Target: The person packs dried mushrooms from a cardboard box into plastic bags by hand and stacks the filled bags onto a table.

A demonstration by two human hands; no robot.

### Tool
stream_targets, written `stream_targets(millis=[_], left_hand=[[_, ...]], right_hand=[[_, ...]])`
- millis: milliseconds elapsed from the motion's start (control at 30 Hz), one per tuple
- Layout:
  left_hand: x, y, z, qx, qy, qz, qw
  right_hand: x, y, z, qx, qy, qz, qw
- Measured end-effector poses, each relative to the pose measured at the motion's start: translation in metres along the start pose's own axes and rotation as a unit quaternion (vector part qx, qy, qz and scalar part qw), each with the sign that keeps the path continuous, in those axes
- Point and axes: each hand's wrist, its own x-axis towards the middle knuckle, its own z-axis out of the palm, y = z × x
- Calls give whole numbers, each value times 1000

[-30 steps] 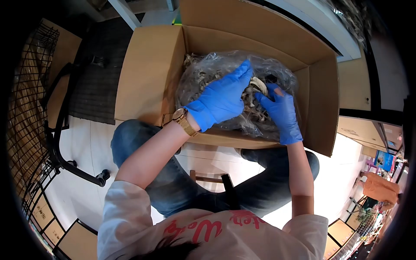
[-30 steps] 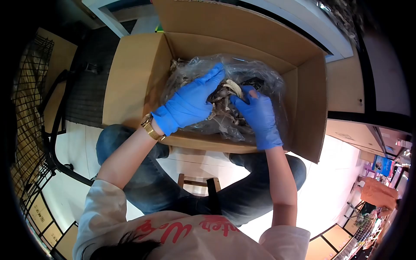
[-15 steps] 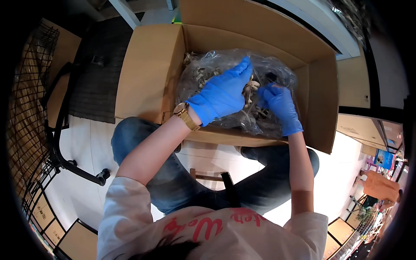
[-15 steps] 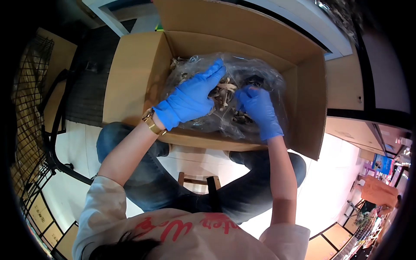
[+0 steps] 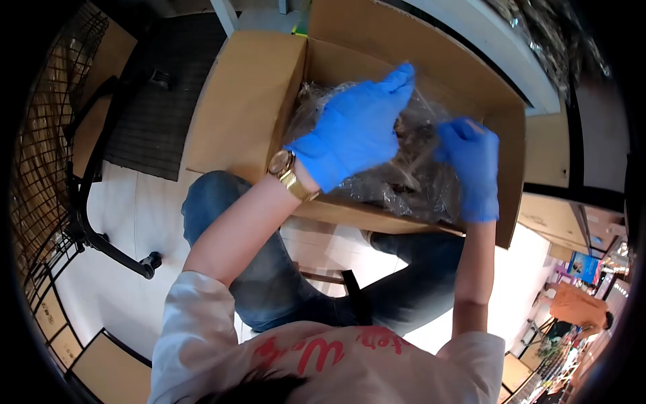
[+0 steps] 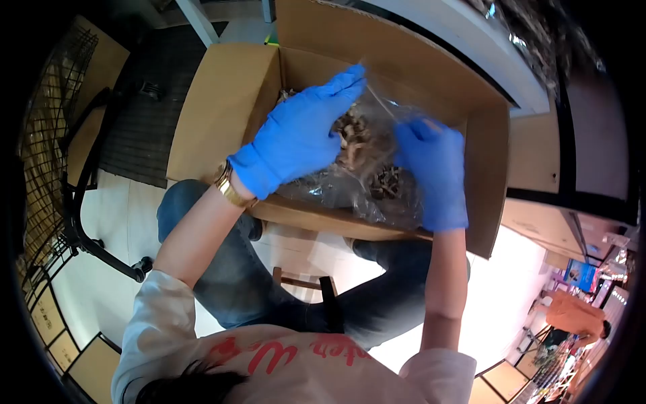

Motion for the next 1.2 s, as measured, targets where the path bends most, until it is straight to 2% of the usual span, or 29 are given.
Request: stream_targets(millis=[100,167,200,267,300,367,433,500,567,633,667,700,800,867,967,1033,1100,1133,1200], left_hand=[[-5,-6,5,-15,19,-7,1000],[2,-20,29,-67,67,32,995],[5,-11,19,-64,80,32,994],[-1,8,8,-183,56,50,980],[-2,3,17,-187,50,44,980],[4,-7,23,-149,47,31,987],[-1,5,20,-155,58,60,984],[-4,7,16,-165,57,86,981],[-2,0,16,-82,34,49,995],[-7,12,20,-59,51,76,994],[-8,15,19,-29,68,99,992],[-11,20,17,-26,73,90,993],[-18,32,11,19,-14,56,998],[-19,27,21,12,-8,40,999],[-21,18,28,5,-7,26,1000],[-20,16,24,3,-17,21,1000],[-17,14,14,37,-63,-30,997],[-16,7,14,36,-65,-30,997],[-15,-11,15,102,-9,6,995]], right_hand=[[-15,-16,0,2,45,16,999],[-10,-15,-2,-86,-19,10,996],[-13,-20,-5,-90,-21,-3,996],[-35,-25,-9,-3,65,-59,996],[-35,-19,-8,-3,62,-51,997],[-22,-8,-9,-89,23,-30,995],[-29,-17,-17,-88,61,-53,993],[-47,-24,-22,-36,151,-47,987],[-44,-14,-24,-77,137,-69,985],[-36,-7,-24,-79,121,-30,989],[-34,6,-32,-125,151,-101,975],[-42,-9,-30,-19,170,-36,985],[-33,14,-35,-58,151,-48,986],[-27,41,-27,-87,52,4,995],[-27,57,-14,-92,-17,7,996],[-28,56,-12,-88,-27,17,996],[-18,65,-15,20,-71,66,995],[-8,82,-20,20,-71,68,995],[15,140,-23,49,-124,46,990]])
